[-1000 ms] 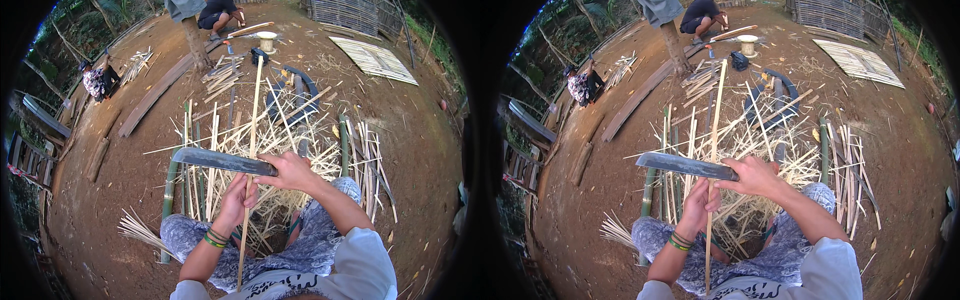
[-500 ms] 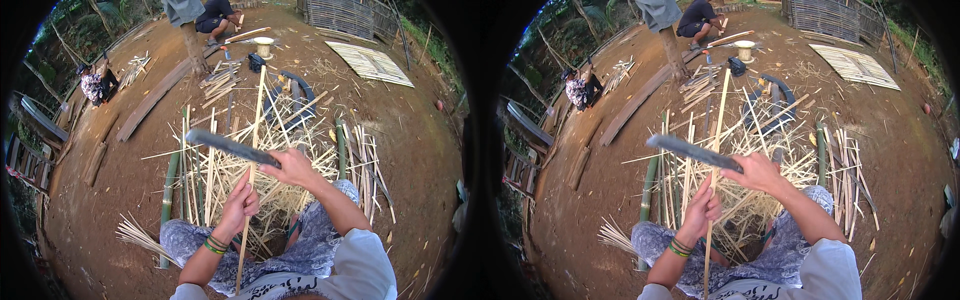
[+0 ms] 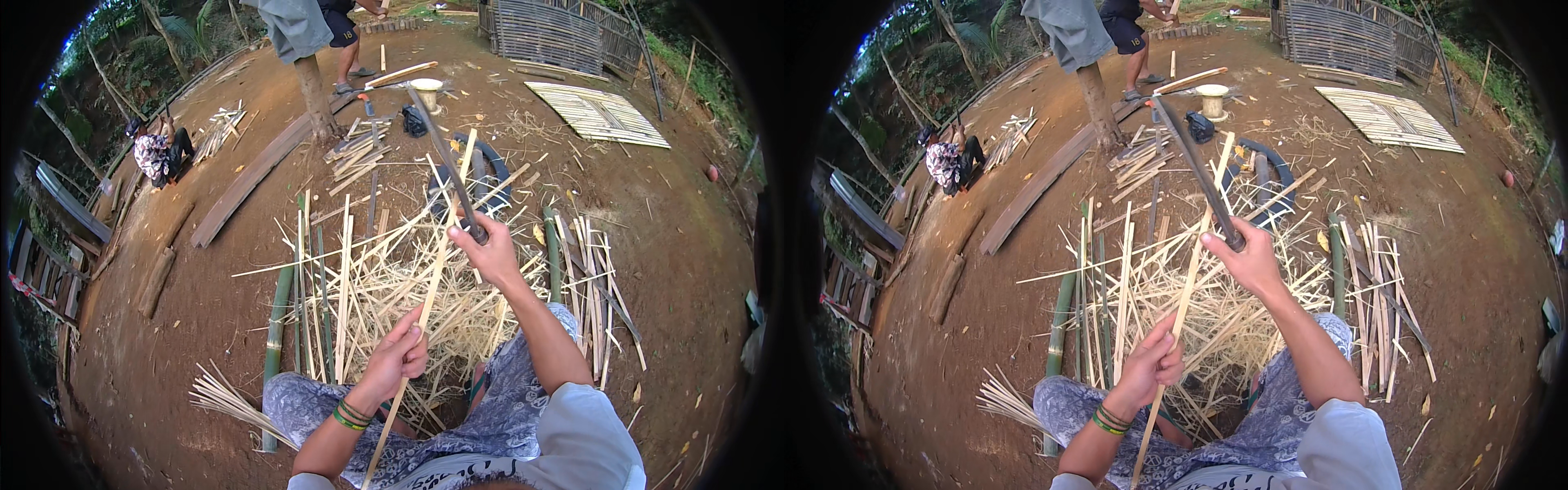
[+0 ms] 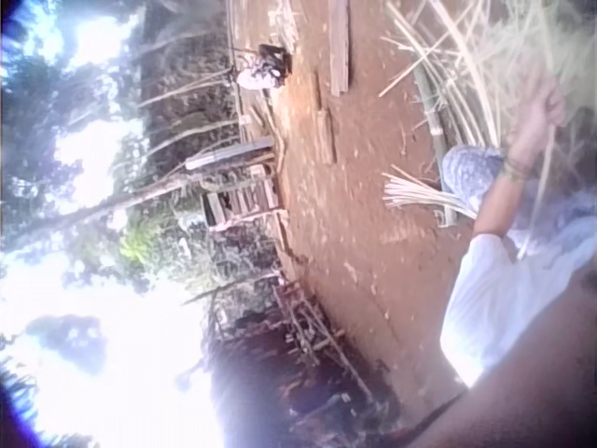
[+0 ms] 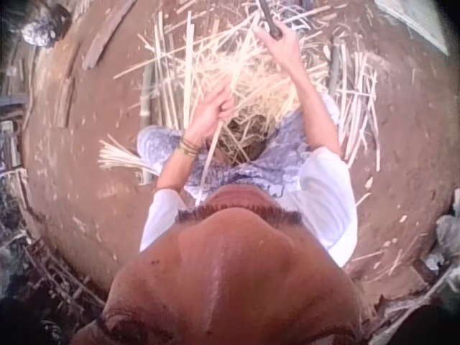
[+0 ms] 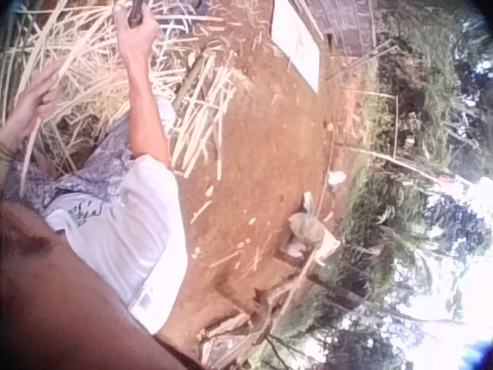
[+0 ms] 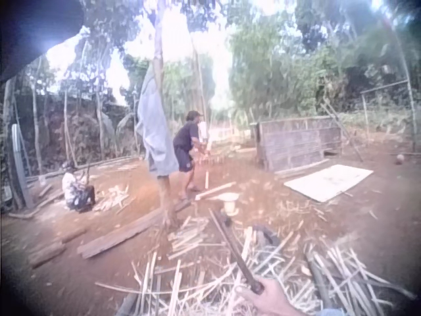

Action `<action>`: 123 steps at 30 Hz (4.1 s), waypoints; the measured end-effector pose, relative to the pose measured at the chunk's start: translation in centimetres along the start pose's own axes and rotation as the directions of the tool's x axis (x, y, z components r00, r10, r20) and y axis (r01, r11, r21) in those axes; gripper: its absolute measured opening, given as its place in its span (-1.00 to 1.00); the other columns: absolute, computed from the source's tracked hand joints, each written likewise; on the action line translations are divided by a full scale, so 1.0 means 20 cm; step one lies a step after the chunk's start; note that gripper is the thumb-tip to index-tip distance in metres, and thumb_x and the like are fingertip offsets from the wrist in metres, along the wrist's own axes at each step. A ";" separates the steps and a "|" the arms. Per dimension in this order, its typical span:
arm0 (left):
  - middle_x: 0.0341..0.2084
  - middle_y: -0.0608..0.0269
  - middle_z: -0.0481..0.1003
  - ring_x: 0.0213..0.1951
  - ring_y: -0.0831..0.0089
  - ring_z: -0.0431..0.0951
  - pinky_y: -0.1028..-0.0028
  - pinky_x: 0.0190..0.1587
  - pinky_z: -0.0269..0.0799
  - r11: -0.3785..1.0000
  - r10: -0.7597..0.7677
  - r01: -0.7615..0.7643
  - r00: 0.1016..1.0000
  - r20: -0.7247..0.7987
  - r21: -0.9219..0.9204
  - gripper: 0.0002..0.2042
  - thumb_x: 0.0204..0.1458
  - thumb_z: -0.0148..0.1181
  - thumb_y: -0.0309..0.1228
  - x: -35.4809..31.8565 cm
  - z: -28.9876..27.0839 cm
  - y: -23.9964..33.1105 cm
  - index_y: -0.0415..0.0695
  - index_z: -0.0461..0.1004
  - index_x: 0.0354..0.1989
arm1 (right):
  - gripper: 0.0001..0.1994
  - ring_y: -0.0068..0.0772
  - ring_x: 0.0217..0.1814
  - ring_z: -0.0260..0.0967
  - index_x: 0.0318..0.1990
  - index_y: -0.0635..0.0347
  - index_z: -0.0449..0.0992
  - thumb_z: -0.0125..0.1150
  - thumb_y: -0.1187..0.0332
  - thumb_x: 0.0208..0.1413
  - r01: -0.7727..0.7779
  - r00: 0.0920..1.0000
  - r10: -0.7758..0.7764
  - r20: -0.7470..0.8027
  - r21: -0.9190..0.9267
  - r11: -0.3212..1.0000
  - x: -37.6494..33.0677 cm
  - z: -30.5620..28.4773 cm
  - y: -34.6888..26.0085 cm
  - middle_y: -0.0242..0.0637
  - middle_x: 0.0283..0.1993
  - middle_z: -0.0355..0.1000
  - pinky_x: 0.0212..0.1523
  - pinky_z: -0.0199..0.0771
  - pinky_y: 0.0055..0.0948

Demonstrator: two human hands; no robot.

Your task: The person sits on the ground and uses a large knife to split long bamboo poles into thin strips. They hold the bamboo vertically and strike it with the knife to separate the fibers, then peel away the resulting strips. The person occasionally pauses to inspect the split bamboo or adjust their grip.

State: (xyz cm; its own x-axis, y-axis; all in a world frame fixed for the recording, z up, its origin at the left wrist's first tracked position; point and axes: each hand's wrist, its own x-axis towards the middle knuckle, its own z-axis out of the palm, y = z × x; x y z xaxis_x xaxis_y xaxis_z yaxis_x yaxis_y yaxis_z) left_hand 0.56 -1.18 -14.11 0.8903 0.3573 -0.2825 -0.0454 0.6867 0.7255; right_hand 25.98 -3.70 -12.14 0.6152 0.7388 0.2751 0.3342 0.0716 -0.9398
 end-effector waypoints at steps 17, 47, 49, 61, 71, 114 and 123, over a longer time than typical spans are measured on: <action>-0.57 0.47 0.06 -0.63 0.69 0.02 0.66 -0.60 -0.02 0.979 -0.190 0.174 0.969 0.157 0.110 -0.55 0.41 -0.33 -0.39 0.00 0.06 -0.09 -0.08 0.04 0.46 | -0.69 -0.62 -0.65 0.26 0.04 0.35 0.40 0.16 0.33 0.25 0.115 0.953 0.109 -0.281 0.674 0.730 0.12 -0.25 -0.02 0.03 -0.09 0.58 -0.62 0.34 -0.61; -0.64 0.56 0.02 -0.66 0.71 -0.05 0.63 -0.62 -0.11 0.960 -0.203 0.181 0.976 0.082 0.214 -0.59 0.41 -0.27 -0.38 0.00 0.05 -0.09 -0.10 0.18 0.40 | -0.81 -0.64 -0.63 0.21 -0.40 0.32 0.52 0.28 0.36 0.15 0.111 0.621 -0.271 -0.736 -0.260 0.959 0.18 -0.61 0.04 -0.40 -0.64 0.41 -0.56 0.19 -0.49; -0.65 0.55 0.04 -0.67 0.71 -0.03 0.64 -0.64 -0.10 0.964 -0.172 0.161 0.984 0.038 0.212 -0.59 0.41 -0.27 -0.39 -0.02 0.02 -0.03 -0.09 0.19 0.39 | -0.78 -0.58 -0.63 0.25 -0.38 0.34 0.55 0.29 0.32 0.12 0.026 0.592 -0.260 -0.763 -0.304 0.952 0.18 -0.68 0.04 -0.36 -0.66 0.39 -0.54 0.22 -0.43; -0.66 0.60 0.09 -0.70 0.76 0.03 0.69 -0.71 -0.05 0.750 0.613 -0.485 0.766 -0.196 0.450 -0.64 0.42 -0.24 -0.20 -0.12 0.10 0.68 -0.06 0.38 0.21 | -0.14 -0.06 -0.35 0.55 0.38 0.53 0.07 0.29 0.43 -0.14 -0.226 0.934 0.064 -0.352 -0.441 0.869 0.10 -0.50 0.16 0.02 -0.39 0.56 -0.19 0.51 -0.21; -0.44 0.29 0.42 -0.32 0.55 0.39 0.50 -0.16 0.34 -0.045 0.997 -0.842 -0.009 0.070 0.537 -0.72 0.42 -0.26 -0.29 -0.27 0.34 1.40 -0.14 0.28 0.15 | -0.33 -0.35 -0.44 0.48 0.29 0.47 0.27 0.22 0.32 0.01 -0.094 0.984 0.056 -0.171 -0.225 0.970 0.03 -0.20 0.01 -0.14 -0.46 0.52 -0.33 0.46 -0.33; -0.30 0.11 0.50 -0.38 0.41 0.62 0.49 -0.34 0.52 -0.375 0.847 -0.256 0.297 0.442 0.891 -0.74 0.12 0.31 -0.38 -0.76 -0.03 0.09 -0.29 0.56 -0.09 | -0.89 -0.66 -0.57 0.19 -0.30 0.30 0.51 0.27 0.47 0.04 -0.453 0.876 0.402 0.266 0.738 0.500 0.08 0.62 -0.10 -0.31 -0.38 0.49 -0.56 0.29 -0.59; -0.41 0.23 0.40 -0.56 0.57 0.55 0.63 -0.52 0.44 0.069 0.979 -0.198 0.203 -0.028 0.978 -0.73 0.35 -0.07 -0.46 -0.69 0.17 0.23 -0.42 0.52 -0.10 | -0.43 -0.62 -0.75 0.18 -0.03 0.51 0.45 -0.02 -0.03 0.35 -0.428 0.847 0.423 0.322 -0.060 0.902 -0.37 0.54 -0.04 -0.18 -0.50 0.51 -0.73 0.26 -0.54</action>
State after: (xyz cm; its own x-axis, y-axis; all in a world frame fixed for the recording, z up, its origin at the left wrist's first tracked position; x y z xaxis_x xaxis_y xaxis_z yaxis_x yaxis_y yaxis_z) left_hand -10.38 -5.20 -4.73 0.1234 0.7626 0.6350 0.2641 -0.6420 0.7198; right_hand 13.42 -1.95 -15.52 0.4322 0.8719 -0.2300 0.0813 -0.2917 -0.9531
